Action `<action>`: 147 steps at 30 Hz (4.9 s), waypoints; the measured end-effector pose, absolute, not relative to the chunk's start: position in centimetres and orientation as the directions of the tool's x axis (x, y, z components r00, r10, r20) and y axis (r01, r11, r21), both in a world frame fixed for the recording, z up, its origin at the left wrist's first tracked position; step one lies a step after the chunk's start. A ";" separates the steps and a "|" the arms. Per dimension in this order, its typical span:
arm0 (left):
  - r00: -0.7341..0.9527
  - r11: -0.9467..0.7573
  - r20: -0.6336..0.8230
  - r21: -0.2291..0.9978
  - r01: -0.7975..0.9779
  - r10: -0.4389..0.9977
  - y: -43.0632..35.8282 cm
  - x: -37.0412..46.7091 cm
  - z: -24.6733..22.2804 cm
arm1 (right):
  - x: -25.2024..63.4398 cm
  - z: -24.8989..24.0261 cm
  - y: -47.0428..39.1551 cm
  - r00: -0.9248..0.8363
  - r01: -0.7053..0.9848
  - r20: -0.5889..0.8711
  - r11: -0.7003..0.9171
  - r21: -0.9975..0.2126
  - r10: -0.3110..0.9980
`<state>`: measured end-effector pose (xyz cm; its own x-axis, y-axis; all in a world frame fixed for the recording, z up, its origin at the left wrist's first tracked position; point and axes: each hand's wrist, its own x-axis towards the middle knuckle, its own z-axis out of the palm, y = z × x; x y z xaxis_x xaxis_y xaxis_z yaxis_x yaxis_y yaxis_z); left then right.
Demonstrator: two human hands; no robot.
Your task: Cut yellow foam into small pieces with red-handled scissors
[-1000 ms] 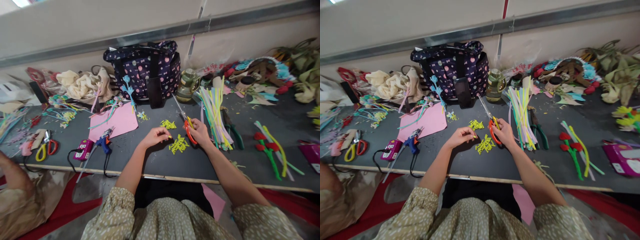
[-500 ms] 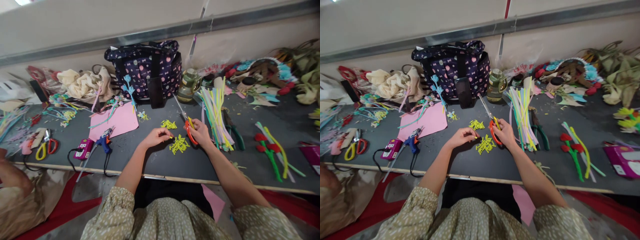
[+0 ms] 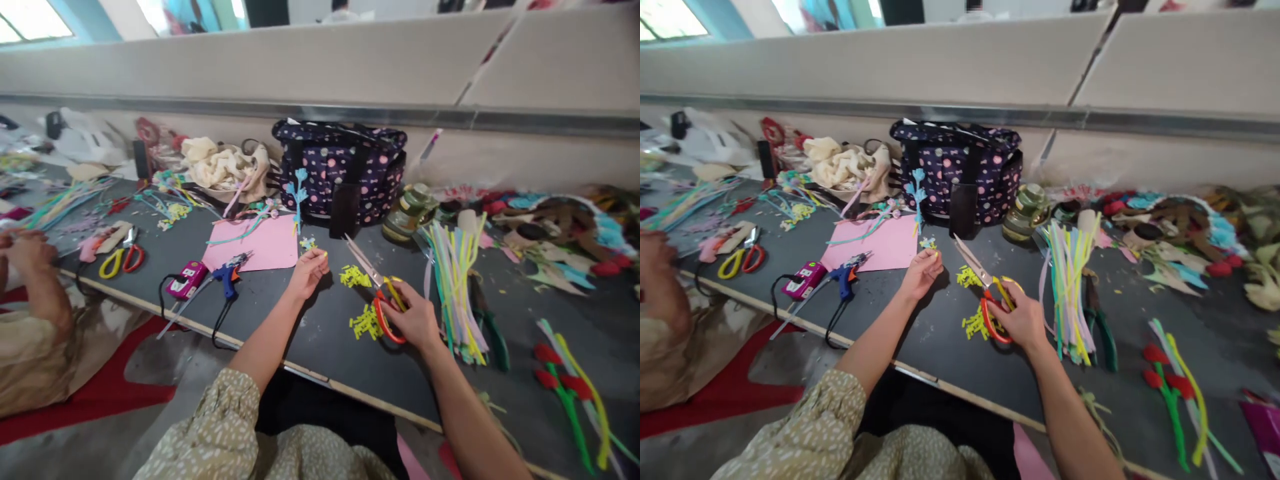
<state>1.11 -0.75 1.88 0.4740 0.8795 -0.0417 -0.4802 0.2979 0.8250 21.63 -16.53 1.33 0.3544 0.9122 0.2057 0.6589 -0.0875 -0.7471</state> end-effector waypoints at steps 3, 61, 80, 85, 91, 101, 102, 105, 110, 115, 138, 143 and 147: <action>0.400 0.339 -0.086 0.705 -0.623 0.913 0.2 0.7 1.4 | 20.7 1.5 -16.4 0.279 0.786 0.225 -0.087 -0.612 0.934; 0.419 0.486 -0.255 0.562 -0.669 0.872 0.6 -0.1 1.8 | 18.4 0.8 -14.3 0.203 0.930 0.373 -0.058 -0.364 0.905; 0.460 0.479 -0.195 0.583 -0.656 0.866 0.6 0.0 1.5 | 18.5 0.1 -14.1 0.121 0.939 0.442 0.042 -0.342 0.889; 0.444 0.459 -0.186 0.600 -0.655 0.876 0.5 0.0 1.5 | 18.6 0.2 -14.1 0.101 0.941 0.457 0.065 -0.333 0.884; 0.446 0.464 -0.196 0.613 -0.640 0.873 0.5 0.0 1.7 | 18.5 0.3 -14.1 0.103 0.940 0.453 0.062 -0.335 0.886; 0.439 0.477 -0.224 0.606 -0.637 0.870 0.9 -0.2 0.9 | 18.8 0.0 -13.7 0.068 0.932 0.407 0.087 -0.351 0.911; 0.435 0.481 -0.236 0.606 -0.633 0.869 1.0 -0.3 0.8 | 18.8 0.0 -13.6 0.073 0.928 0.394 0.081 -0.363 0.916; 0.411 0.492 -0.281 0.605 -0.626 0.867 1.1 -0.3 0.7 | 18.7 0.3 -13.4 0.123 0.926 0.349 0.019 -0.376 0.929; 0.392 0.499 -0.312 0.600 -0.625 0.865 1.2 -0.3 0.7 | 18.3 0.9 -13.3 0.203 0.953 0.327 -0.110 -0.281 0.923; 0.405 0.489 -0.283 0.610 -0.623 0.869 1.2 -0.3 0.6 | 18.1 1.1 -13.4 0.184 0.960 0.266 -0.115 -0.257 0.946; 0.408 0.461 -0.240 0.632 -0.623 0.881 1.4 -0.4 0.6 | 18.5 0.4 -14.0 0.175 0.949 0.319 -0.074 -0.305 0.931; 0.351 0.412 -0.238 0.692 -0.593 0.905 1.4 -0.3 0.7 | 18.5 0.5 -14.0 0.157 0.961 0.319 -0.070 -0.267 0.935; 0.328 0.366 -0.208 0.746 -0.556 0.922 1.3 -0.3 0.9 | 18.3 0.8 -14.0 0.153 0.966 0.315 -0.074 -0.247 0.937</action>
